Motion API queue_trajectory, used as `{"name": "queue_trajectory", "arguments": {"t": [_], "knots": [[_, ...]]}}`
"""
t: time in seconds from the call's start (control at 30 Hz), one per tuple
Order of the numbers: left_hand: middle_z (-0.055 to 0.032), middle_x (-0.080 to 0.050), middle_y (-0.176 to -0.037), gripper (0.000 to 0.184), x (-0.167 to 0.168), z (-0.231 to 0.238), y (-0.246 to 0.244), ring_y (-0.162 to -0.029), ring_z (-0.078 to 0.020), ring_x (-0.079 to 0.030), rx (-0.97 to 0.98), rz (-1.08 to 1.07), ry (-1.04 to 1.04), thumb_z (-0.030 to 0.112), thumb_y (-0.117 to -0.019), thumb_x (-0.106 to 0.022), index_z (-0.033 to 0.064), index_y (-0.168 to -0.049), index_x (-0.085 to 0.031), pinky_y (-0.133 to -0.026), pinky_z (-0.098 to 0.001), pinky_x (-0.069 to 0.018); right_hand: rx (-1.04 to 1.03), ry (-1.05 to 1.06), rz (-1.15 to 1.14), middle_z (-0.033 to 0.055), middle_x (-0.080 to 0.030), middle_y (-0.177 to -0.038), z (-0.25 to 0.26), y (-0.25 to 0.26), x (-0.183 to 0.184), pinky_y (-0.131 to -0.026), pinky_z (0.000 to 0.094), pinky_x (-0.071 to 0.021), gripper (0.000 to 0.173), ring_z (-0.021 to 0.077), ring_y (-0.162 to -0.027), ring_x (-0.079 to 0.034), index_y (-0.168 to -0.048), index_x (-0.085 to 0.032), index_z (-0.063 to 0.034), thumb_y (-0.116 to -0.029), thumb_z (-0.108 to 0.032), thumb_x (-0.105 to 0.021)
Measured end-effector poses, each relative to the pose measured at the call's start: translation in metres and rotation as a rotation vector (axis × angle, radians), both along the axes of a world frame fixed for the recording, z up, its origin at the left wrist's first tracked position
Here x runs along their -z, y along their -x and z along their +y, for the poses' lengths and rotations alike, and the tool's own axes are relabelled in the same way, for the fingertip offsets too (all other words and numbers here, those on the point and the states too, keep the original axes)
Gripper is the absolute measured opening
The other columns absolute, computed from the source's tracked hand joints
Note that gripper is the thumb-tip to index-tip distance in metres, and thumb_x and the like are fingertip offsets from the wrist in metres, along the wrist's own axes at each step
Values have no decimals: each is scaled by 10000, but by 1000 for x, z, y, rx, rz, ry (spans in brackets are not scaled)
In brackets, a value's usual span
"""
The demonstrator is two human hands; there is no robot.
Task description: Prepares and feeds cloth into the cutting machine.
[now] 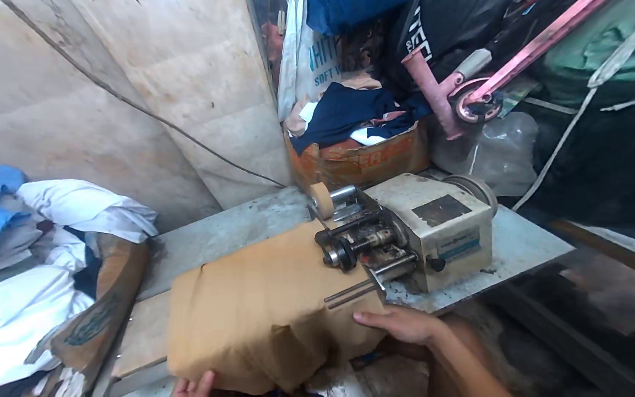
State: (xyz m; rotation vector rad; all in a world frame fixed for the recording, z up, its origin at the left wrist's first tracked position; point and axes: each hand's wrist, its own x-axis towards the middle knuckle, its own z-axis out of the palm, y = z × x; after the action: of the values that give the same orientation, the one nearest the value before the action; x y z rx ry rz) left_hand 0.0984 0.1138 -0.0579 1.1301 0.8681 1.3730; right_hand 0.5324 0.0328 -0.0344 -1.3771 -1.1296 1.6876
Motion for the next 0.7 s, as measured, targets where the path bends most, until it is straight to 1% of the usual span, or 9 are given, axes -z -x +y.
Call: {"name": "queue_trajectory", "arguments": {"t": [0.07,0.13,0.2,0.27,0.33,0.4,0.53,0.63,0.7], "knots": [[44,-765,-1086,234,1,-3,3,-1019,-86,-715,74,1,-12,188,-944,-727,203,-1175,-686,-953,-332,-582,-14,-6,-21,21,-739,-1168,1,-1,-1,-1028,352,-548,519,98,-1108,-690,-1321,-632,-93,-1015,-509,-583],[46,-761,-1104,215,6,0,11,-1042,-77,-708,101,-61,-83,253,-976,-690,231,-1188,-720,-975,-333,-572,-26,0,-46,22,-732,-1193,1,-1,0,-1049,356,-533,542,95,-1136,-679,-1334,-629,-97,-1011,-529,-580],[40,-770,-1030,221,-1,-4,3,-964,-79,-722,8,43,-38,118,-937,-718,170,-1148,-682,-905,-313,-595,-30,10,-62,32,-723,-1218,2,0,0,-1065,366,-522,551,104,-1159,-670,-1346,-622,-93,-1014,-530,-574],[45,-758,-1044,378,-14,-14,-9,-984,-83,-722,47,230,4,27,-870,-744,91,-1209,-588,-925,-321,-602,-23,16,-53,44,-717,-1225,2,0,-1,-1061,368,-523,542,111,-1156,-670,-1349,-615,-82,-1022,-511,-568],[37,-775,-1075,351,-10,-13,-5,-996,-89,-732,137,121,-52,152,-866,-812,184,-1192,-684,-929,-324,-602,-20,12,-52,38,-728,-1200,2,0,0,-1047,367,-535,539,112,-1137,-680,-1334,-626,-88,-1017,-521,-574],[42,-764,-1122,302,-4,-5,3,-1043,-78,-715,145,-12,-110,239,-912,-768,240,-1210,-718,-965,-323,-582,-21,6,-53,31,-735,-1179,2,-1,-1,-1036,362,-543,537,105,-1119,-688,-1323,-632,-92,-1012,-525,-580],[56,-772,-1075,386,-13,-8,-4,-1005,-82,-727,83,129,-35,135,-839,-833,184,-1180,-658,-930,-312,-601,-13,15,-31,34,-734,-1178,1,1,-4,-1031,354,-544,513,101,-1113,-688,-1322,-627,-79,-1024,-493,-579],[52,-762,-1127,324,-7,-5,8,-1048,-65,-710,177,10,-108,219,-899,-777,239,-1216,-715,-962,-310,-579,-19,2,-20,23,-738,-1174,2,0,-2,-1029,350,-547,506,95,-1111,-690,-1320,-634,-90,-1024,-497,-576],[32,-763,-1118,308,-3,-3,7,-1040,-83,-714,104,-8,-84,161,-913,-761,193,-1213,-700,-963,-321,-580,-20,14,-25,23,-733,-1185,1,0,-2,-1034,346,-541,509,94,-1118,-686,-1332,-624,-93,-1024,-497,-575]]}}
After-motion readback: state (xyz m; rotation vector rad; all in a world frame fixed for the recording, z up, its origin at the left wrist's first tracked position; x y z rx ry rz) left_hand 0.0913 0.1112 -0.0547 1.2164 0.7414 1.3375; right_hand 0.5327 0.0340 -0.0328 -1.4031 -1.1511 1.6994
